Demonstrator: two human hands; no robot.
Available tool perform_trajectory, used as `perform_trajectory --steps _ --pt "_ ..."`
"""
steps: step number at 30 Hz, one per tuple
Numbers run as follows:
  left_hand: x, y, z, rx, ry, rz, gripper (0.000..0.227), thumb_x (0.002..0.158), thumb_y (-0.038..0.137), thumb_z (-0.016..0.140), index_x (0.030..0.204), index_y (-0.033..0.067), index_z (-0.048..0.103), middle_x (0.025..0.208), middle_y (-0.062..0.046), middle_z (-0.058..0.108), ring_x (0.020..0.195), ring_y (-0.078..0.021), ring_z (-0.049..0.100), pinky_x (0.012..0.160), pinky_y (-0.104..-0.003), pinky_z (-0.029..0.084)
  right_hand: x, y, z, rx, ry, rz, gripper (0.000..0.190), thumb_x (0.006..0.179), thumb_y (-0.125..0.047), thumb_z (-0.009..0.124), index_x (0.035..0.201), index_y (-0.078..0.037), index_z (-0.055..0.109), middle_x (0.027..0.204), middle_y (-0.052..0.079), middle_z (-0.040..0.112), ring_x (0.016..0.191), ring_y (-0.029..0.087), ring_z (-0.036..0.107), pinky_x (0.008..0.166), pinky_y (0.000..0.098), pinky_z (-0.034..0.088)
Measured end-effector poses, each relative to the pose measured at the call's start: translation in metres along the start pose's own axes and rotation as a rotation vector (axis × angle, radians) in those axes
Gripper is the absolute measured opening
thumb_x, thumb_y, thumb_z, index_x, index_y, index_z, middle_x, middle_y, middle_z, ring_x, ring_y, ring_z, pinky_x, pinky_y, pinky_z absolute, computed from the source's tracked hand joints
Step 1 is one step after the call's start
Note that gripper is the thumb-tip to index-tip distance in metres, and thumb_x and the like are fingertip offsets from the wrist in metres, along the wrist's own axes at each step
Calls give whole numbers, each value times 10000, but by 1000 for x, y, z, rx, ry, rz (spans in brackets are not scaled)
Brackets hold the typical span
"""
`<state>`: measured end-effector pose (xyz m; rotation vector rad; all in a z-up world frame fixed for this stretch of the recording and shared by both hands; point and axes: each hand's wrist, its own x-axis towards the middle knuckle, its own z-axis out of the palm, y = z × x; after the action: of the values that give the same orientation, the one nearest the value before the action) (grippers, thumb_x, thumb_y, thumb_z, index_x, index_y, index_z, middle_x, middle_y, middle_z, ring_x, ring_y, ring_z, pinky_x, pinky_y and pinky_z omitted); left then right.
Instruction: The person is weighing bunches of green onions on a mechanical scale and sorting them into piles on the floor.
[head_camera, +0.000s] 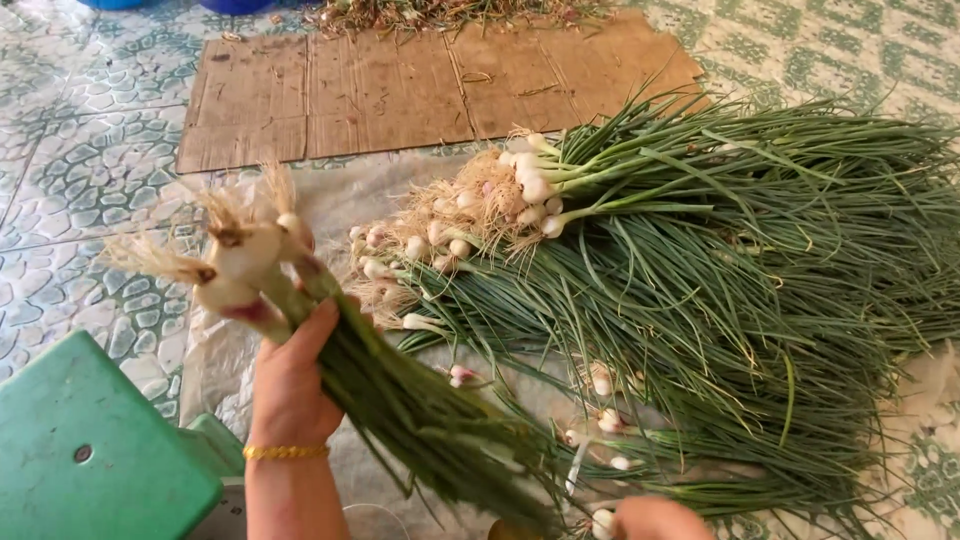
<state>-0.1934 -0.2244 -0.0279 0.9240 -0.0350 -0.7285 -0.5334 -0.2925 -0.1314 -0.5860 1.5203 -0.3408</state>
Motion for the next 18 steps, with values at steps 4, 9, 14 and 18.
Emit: perform_trajectory --steps 4,9,14,18 --pt "0 -10 -33 43 -311 -108 427 835 175 659 1202 13 514 865 -173 653 703 -341 662 615 -469 581 124 -28 10 -1342 -212 -393 516 859 -69 506 1349 -228 525 1352 -1 601 1239 174 591 1045 354 493" --pt "-2 -19 -45 46 -450 -200 670 801 173 692 1412 39 455 921 -159 672 744 -331 667 682 -463 575 139 -9 124 -1138 -129 -719 303 818 -237 643 1111 -190 705 1118 5 707 968 170 680 825 344 534" --pt "-1 -27 -54 144 -176 -296 338 777 44 630 1070 -121 599 901 -303 651 726 -458 641 666 -557 551 169 30 166 -1683 -21 -706 1099 738 -535 856 1476 -111 161 1411 124 382 1259 329 397 973 457 401" --pt "0 -32 -44 136 -113 -353 387 788 -18 593 1167 -95 584 958 -315 649 768 -450 615 708 -565 529 191 36 158 -1776 4 -741 592 851 -503 730 1238 -148 459 1270 105 521 1166 310 471 969 456 366"
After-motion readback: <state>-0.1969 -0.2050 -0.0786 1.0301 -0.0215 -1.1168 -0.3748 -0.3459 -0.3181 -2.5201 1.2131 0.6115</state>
